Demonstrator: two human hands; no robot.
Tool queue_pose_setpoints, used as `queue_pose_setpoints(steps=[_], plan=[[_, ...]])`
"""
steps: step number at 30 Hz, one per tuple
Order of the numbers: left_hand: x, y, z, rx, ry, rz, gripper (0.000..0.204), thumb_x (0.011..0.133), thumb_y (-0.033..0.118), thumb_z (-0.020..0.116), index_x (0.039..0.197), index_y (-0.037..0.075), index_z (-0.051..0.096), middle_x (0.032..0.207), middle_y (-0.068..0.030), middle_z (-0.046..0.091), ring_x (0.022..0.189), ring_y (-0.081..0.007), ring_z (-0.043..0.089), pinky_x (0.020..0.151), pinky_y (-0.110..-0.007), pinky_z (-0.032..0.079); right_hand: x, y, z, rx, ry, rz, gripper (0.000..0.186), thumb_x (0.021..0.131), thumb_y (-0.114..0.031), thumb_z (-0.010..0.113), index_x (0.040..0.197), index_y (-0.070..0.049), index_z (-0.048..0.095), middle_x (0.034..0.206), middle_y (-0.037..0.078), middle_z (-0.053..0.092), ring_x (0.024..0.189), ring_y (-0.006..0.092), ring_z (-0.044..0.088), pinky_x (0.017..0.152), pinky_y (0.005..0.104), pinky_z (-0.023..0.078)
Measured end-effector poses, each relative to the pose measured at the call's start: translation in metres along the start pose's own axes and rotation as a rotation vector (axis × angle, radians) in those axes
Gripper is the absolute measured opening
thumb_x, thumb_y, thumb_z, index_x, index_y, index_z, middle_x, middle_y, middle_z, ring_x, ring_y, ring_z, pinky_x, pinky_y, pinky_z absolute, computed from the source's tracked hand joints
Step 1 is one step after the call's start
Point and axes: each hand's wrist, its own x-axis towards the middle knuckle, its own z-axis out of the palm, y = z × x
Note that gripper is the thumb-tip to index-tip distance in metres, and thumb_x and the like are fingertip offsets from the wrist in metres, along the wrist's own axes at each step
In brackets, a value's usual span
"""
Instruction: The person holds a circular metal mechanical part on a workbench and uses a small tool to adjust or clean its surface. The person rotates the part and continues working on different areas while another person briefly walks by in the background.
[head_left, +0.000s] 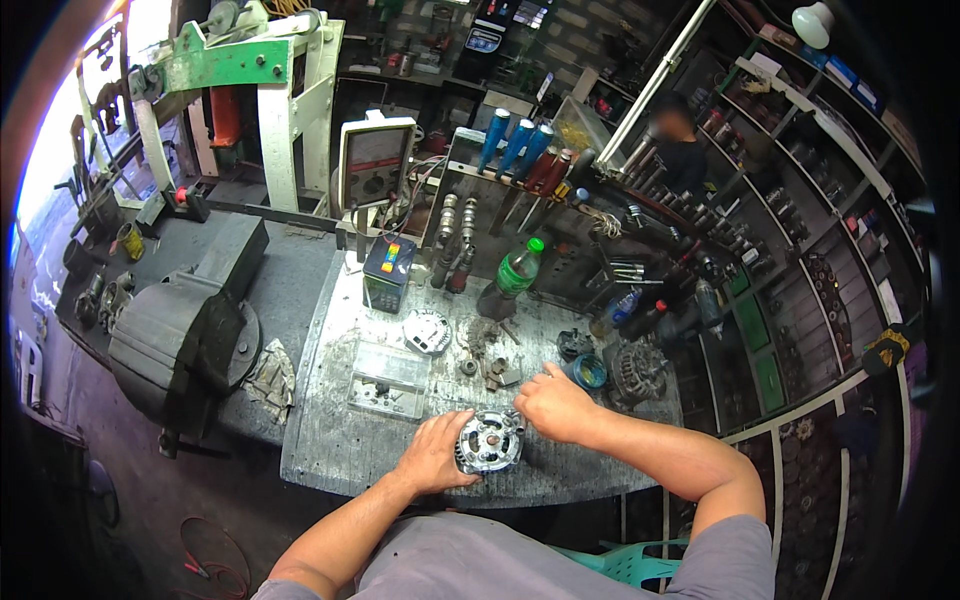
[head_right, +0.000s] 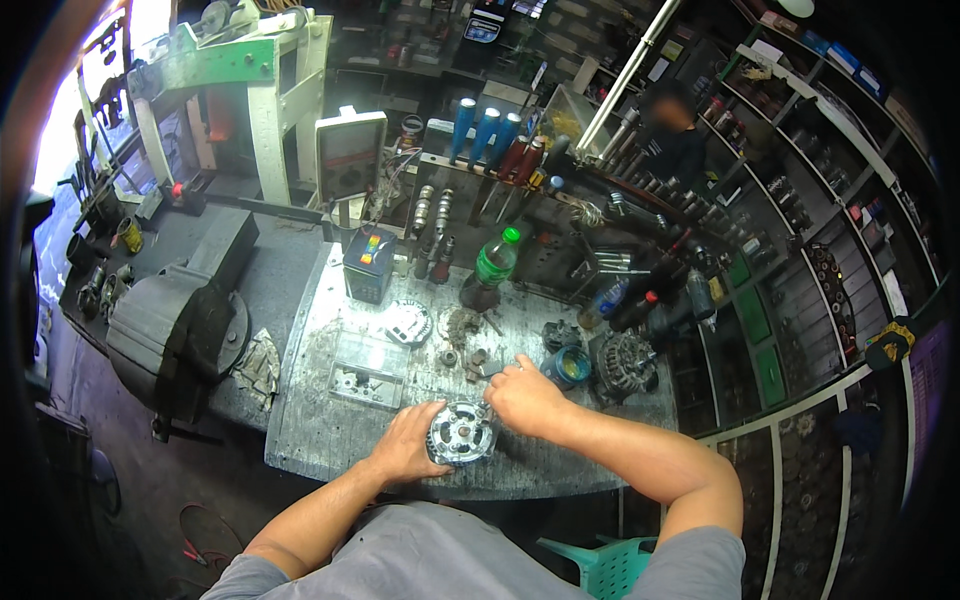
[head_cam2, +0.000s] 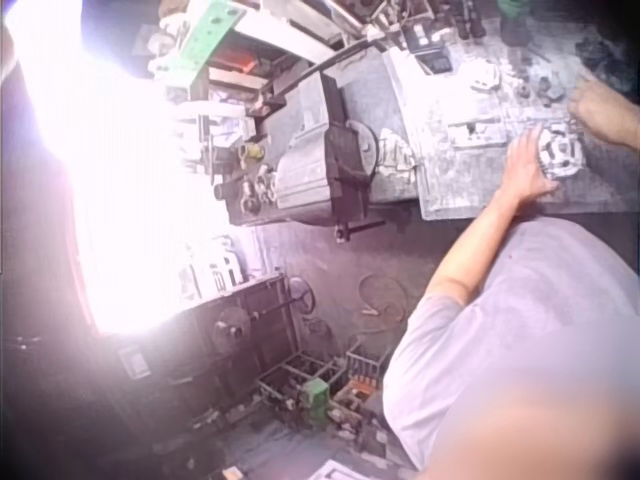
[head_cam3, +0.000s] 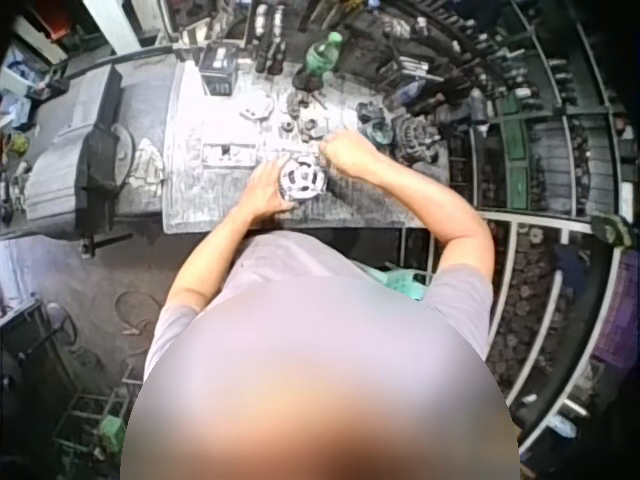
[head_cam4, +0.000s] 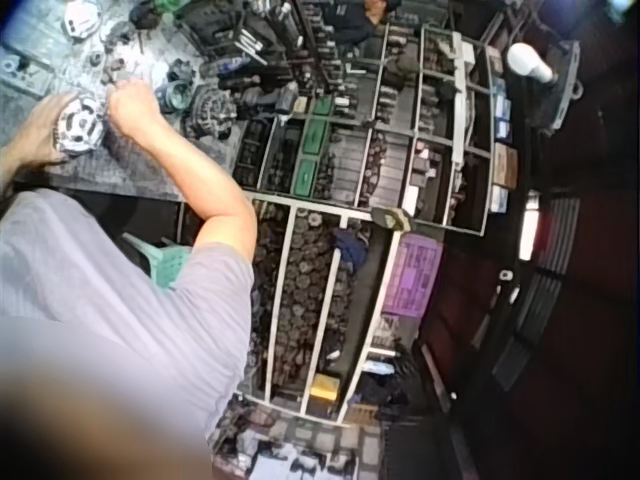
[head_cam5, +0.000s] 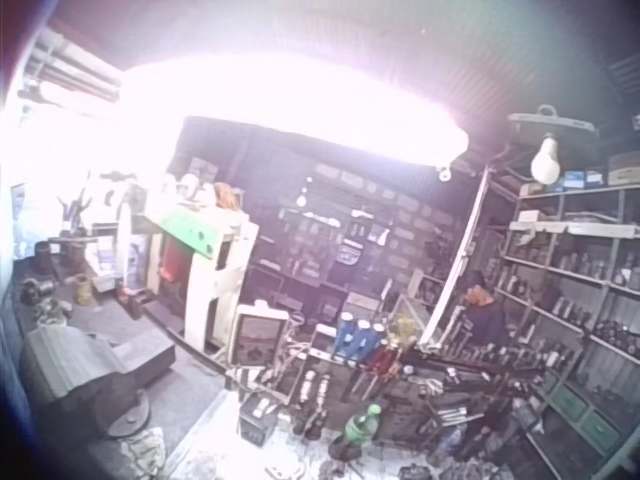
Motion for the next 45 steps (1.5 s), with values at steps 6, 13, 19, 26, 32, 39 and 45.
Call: queue_pose_setpoints(steps=[6,13,19,26,32,39,45], plan=[[0.001,0.000,-0.001,0.000,0.008,0.010,0.130,0.072,0.047,0.107,0.177,0.010,0.041,0.167,-0.0192,0.056,0.154,-0.0418,0.054,0.132,-0.056,0.044,0.006,0.002,-0.006,-0.291,0.161,-0.341,0.013,0.099,-0.018,0.071,0.103,-0.011,0.081,0.103,0.004,0.074,0.117,0.0279,0.072,0.135,0.0628,0.041],[0.000,0.001,-0.001,-0.008,0.014,0.004,0.129,0.073,0.046,0.107,0.177,0.010,0.041,0.167,-0.0199,0.056,0.155,-0.0419,0.054,0.132,-0.057,0.044,0.018,0.002,0.000,0.048,-0.201,0.067,0.026,0.105,-0.030,0.071,0.105,-0.005,0.082,0.101,0.010,0.083,0.101,0.0309,0.082,0.120,0.0581,0.055],[-0.001,-0.001,0.003,-0.005,0.021,0.001,0.130,0.072,0.048,0.106,0.178,0.011,0.040,0.167,-0.0206,0.055,0.155,-0.0426,0.053,0.133,-0.057,0.043,0.031,-0.007,-0.010,0.575,-0.521,0.482,0.041,0.116,-0.031,0.063,0.113,0.005,0.082,0.109,0.023,0.086,0.105,0.0423,0.085,0.090,0.0574,0.066],[-0.002,-0.001,0.003,-0.002,0.030,0.012,0.131,0.073,0.049,0.106,0.179,0.012,0.039,0.168,-0.0200,0.054,0.156,-0.0423,0.052,0.133,-0.057,0.043,0.006,-0.006,-0.009,0.080,-0.109,0.093,0.027,0.107,-0.023,0.068,0.113,-0.001,0.083,0.112,0.019,0.084,0.115,0.0399,0.080,0.117,0.0619,0.055],[-0.001,-0.002,0.003,-0.020,0.012,0.003,0.132,0.071,0.048,0.108,0.178,0.012,0.040,0.169,-0.0195,0.054,0.157,-0.0415,0.052,0.133,-0.057,0.043,0.008,0.003,-0.003,-0.267,0.114,-0.310,0.016,0.098,-0.021,0.073,0.103,-0.011,0.083,0.104,0.005,0.076,0.125,0.0298,0.071,0.137,0.0640,0.038],[0.001,-0.003,-0.001,-0.022,-0.012,0.019,0.131,0.073,0.048,0.107,0.179,0.012,0.039,0.168,-0.0192,0.054,0.156,-0.0423,0.052,0.133,-0.056,0.043,0.019,0.016,-0.007,-0.169,-0.015,-0.289,0.015,0.099,-0.022,0.070,0.102,-0.013,0.083,0.108,0.003,0.074,0.135,0.0289,0.066,0.141,0.0636,0.034],[0.000,0.000,-0.001,-0.009,0.007,0.005,0.130,0.072,0.047,0.107,0.178,0.012,0.040,0.167,-0.0194,0.055,0.155,-0.0428,0.053,0.132,-0.056,0.044,0.018,0.010,0.000,-0.132,0.044,-0.308,0.020,0.101,-0.026,0.072,0.105,-0.011,0.084,0.107,0.011,0.082,0.124,0.0333,0.078,0.130,0.0657,0.045]])
